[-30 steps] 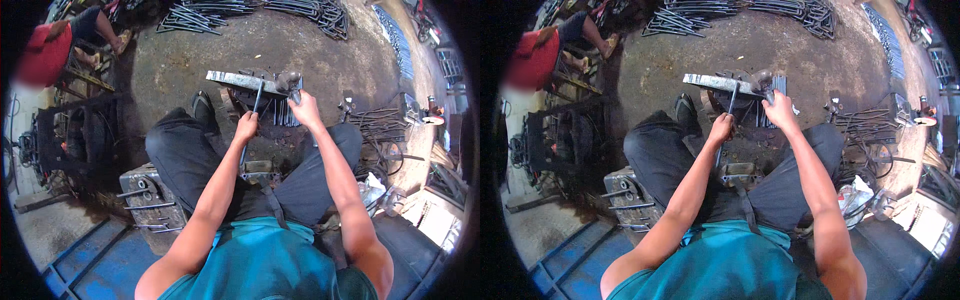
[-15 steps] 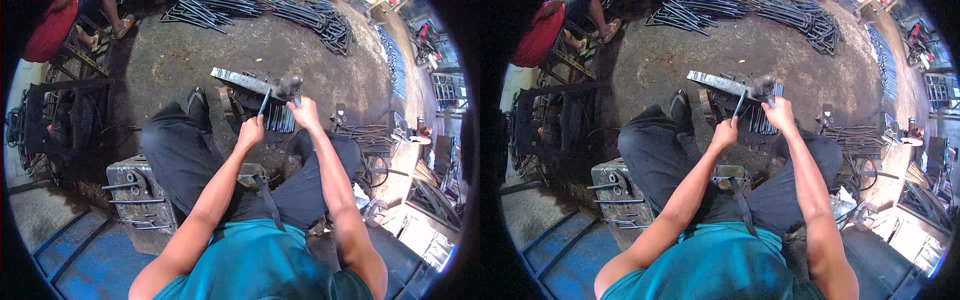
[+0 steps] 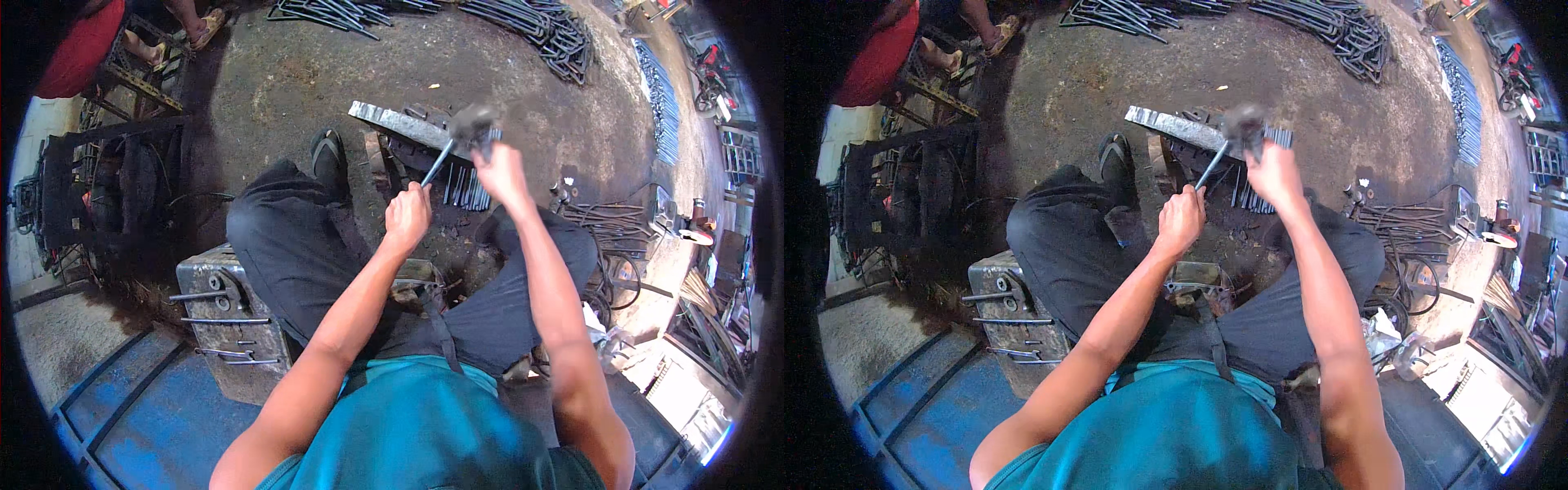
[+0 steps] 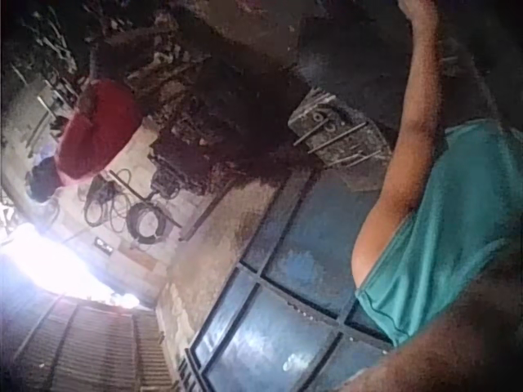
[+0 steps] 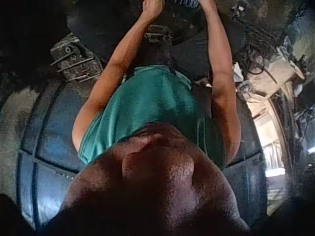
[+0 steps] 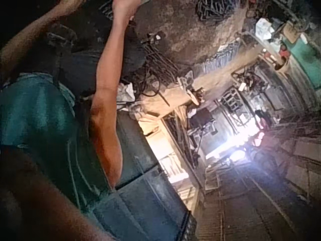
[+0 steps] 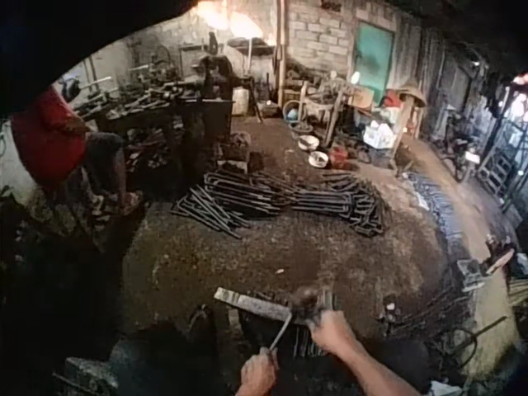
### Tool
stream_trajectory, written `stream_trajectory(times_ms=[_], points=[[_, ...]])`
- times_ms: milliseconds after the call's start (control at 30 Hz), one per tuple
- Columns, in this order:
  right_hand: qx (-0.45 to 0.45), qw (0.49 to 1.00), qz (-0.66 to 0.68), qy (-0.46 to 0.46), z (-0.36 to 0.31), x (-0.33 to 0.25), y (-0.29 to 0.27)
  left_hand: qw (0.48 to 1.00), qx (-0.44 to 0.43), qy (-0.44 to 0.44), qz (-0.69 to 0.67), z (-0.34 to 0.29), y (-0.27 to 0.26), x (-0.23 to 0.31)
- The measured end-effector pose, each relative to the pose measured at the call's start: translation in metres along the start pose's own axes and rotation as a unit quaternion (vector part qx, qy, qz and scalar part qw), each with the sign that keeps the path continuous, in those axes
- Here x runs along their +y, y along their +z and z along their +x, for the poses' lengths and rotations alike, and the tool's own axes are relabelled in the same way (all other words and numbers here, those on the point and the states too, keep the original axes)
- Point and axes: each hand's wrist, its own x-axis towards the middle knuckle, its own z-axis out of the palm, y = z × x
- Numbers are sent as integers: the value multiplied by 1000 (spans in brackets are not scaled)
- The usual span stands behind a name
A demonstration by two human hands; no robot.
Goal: The recorder uses a hammer to shape or straighten metal rods against a metal jig block on an anvil.
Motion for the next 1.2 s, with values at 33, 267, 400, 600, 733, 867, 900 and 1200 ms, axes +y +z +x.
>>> stream_trajectory(times_ms=[33,267,400,600,733,867,900,1200], points=[[9,1000,-8,3,1,9,9,1000,1,1,0,-3,2,-3],[60,998,11,-19,-3,23,-12,998,46,34,35,5,9,-6],[165,971,132,-109,-11,-12,-46,998,39,24,37,2,9,-8],[214,935,263,-106,-14,-36,-34,1000,15,7,1,4,3,-6],[91,996,15,11,-11,-12,-1,1000,9,19,-5,5,7,-7],[8,995,-98,30,-13,-8,-15,1000,18,23,1,0,8,-9],[9,995,-98,29,-15,-12,-20,1000,17,17,2,-2,9,-10],[223,948,177,-144,-13,-68,-71,1000,6,-6,0,8,4,-8]])
